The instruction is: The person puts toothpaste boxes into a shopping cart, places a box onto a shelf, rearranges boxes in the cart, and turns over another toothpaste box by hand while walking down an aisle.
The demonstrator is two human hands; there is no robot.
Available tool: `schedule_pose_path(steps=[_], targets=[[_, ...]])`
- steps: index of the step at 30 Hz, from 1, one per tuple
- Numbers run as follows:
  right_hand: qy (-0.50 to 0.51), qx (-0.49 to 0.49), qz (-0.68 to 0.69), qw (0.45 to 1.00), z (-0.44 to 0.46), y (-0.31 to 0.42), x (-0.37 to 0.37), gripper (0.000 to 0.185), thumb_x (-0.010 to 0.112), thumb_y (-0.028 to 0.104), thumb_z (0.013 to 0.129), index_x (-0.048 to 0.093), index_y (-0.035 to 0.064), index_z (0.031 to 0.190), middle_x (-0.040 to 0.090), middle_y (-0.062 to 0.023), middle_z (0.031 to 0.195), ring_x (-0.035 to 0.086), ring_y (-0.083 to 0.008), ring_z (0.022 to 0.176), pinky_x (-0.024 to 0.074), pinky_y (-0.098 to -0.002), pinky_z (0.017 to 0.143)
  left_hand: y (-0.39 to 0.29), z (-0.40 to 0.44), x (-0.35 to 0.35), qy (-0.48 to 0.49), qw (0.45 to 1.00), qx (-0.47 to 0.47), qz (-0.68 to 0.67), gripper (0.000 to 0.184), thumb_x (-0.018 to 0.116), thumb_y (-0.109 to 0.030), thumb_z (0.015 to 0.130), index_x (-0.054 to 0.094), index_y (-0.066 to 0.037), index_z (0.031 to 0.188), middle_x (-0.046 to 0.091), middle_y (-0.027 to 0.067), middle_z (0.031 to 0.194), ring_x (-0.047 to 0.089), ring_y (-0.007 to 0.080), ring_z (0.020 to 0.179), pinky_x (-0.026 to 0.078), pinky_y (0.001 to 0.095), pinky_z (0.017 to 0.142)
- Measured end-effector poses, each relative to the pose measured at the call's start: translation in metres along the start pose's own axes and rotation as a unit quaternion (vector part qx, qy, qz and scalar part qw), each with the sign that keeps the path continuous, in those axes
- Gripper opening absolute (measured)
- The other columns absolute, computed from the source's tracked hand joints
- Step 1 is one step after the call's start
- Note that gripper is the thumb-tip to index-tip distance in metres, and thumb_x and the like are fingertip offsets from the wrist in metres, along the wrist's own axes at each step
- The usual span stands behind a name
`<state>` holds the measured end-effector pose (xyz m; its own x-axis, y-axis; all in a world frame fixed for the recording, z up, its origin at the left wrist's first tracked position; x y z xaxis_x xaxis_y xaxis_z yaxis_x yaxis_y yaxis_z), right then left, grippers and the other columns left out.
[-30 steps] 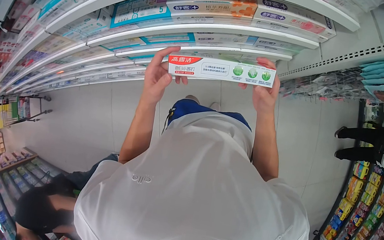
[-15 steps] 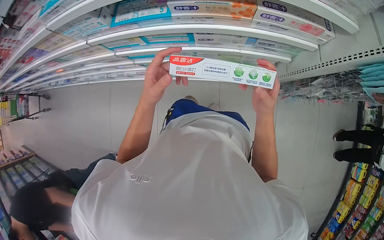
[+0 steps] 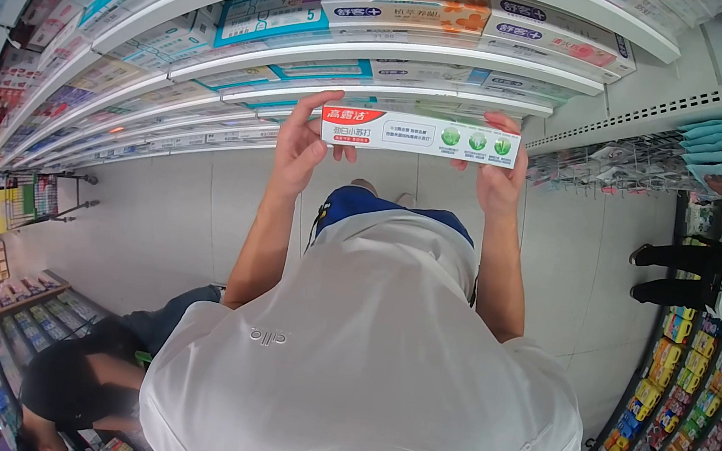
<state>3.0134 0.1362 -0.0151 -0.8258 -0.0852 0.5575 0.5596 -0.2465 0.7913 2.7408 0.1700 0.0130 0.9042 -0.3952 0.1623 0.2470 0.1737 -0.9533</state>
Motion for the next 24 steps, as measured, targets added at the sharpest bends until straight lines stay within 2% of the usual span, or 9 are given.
schedule_pose_path(steps=[8, 11, 14, 16, 17, 19, 24], targets=[[0.004, 0.001, 0.000, 1.000, -0.001, -0.001, 0.003, 0.062, 0.068, 0.013, 0.070, 0.043, -0.0033, 0.124, 0.063, -0.0129, 0.093, 0.066, -0.0218, 0.073, 0.0508, -0.0286, 0.062, -0.001, -0.002, -0.003, -0.006, 1.000, 0.001, 0.008, 0.075, 0.062, -0.047, 0.084, 0.038, 0.005, 0.133, 0.066, 0.0118, 0.094, 0.065, 0.0183, 0.069, 0.045, 0.0252, 0.057], [0.002, 0.008, -0.006, 1.000, -0.003, -0.002, 0.002, 0.061, 0.069, 0.013, 0.070, 0.045, -0.0037, 0.123, 0.063, -0.0126, 0.092, 0.065, -0.0211, 0.073, 0.0508, -0.0288, 0.062, -0.001, -0.003, -0.005, 0.000, 1.000, 0.004, -0.016, 0.067, 0.062, -0.040, 0.086, 0.037, 0.003, 0.133, 0.067, 0.0133, 0.094, 0.065, 0.0174, 0.073, 0.044, 0.0235, 0.059], [0.007, 0.016, -0.030, 0.999, -0.004, -0.006, -0.002, 0.051, 0.068, 0.012, 0.073, 0.051, -0.0051, 0.118, 0.065, -0.0122, 0.092, 0.065, -0.0198, 0.073, 0.0514, -0.0286, 0.061, 0.002, -0.004, -0.006, -0.019, 1.000, 0.006, -0.020, 0.059, 0.061, -0.038, 0.088, 0.043, 0.002, 0.127, 0.067, 0.0126, 0.089, 0.065, 0.0169, 0.071, 0.045, 0.0234, 0.057], [-0.035, 0.029, -0.029, 0.999, -0.005, -0.009, -0.004, 0.037, 0.065, 0.010, 0.077, 0.057, -0.0058, 0.110, 0.066, -0.0123, 0.092, 0.065, -0.0182, 0.073, 0.0517, -0.0285, 0.060, 0.006, -0.005, -0.008, -0.078, 0.997, -0.006, -0.010, 0.042, 0.059, -0.032, 0.090, 0.052, 0.001, 0.114, 0.068, 0.0112, 0.084, 0.065, 0.0161, 0.068, 0.046, 0.0236, 0.054], [-0.035, 0.029, -0.029, 0.999, -0.006, -0.010, -0.005, 0.037, 0.065, 0.010, 0.077, 0.057, -0.0058, 0.110, 0.066, -0.0123, 0.092, 0.065, -0.0182, 0.073, 0.0517, -0.0285, 0.060, 0.008, -0.005, -0.009, -0.079, 0.997, -0.006, -0.010, 0.042, 0.059, -0.032, 0.090, 0.052, 0.001, 0.114, 0.068, 0.0112, 0.084, 0.065, 0.0161, 0.068, 0.046, 0.0236, 0.054], [-0.029, 0.038, -0.043, 0.998, -0.006, -0.010, -0.007, 0.027, 0.062, 0.009, 0.081, 0.060, -0.0059, 0.103, 0.066, -0.0123, 0.091, 0.064, -0.0175, 0.072, 0.0518, -0.0285, 0.058, 0.011, -0.005, -0.014, -0.094, 0.995, -0.026, -0.018, 0.028, 0.057, -0.027, 0.092, 0.056, 0.000, 0.099, 0.067, 0.0091, 0.079, 0.063, 0.0146, 0.064, 0.047, 0.0238, 0.051], [-0.032, 0.055, -0.057, 0.996, -0.007, -0.011, -0.007, 0.025, 0.062, 0.010, 0.082, 0.061, -0.0059, 0.101, 0.067, -0.0124, 0.088, 0.064, -0.0173, 0.070, 0.0517, -0.0285, 0.058, 0.007, -0.004, -0.013, -0.110, 0.993, -0.045, -0.002, 0.023, 0.056, -0.025, 0.093, 0.056, -0.002, 0.090, 0.064, 0.0063, 0.074, 0.061, 0.0123, 0.060, 0.044, 0.0222, 0.050]])
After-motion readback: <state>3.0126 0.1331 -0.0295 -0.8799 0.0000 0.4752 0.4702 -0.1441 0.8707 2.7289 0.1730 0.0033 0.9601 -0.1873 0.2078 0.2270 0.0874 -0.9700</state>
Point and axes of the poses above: each hand's wrist, its own z-axis towards the middle knuckle, its own x-axis out of the palm, y = z × x, the point moved 1 cm from there along z, towards the middle knuckle
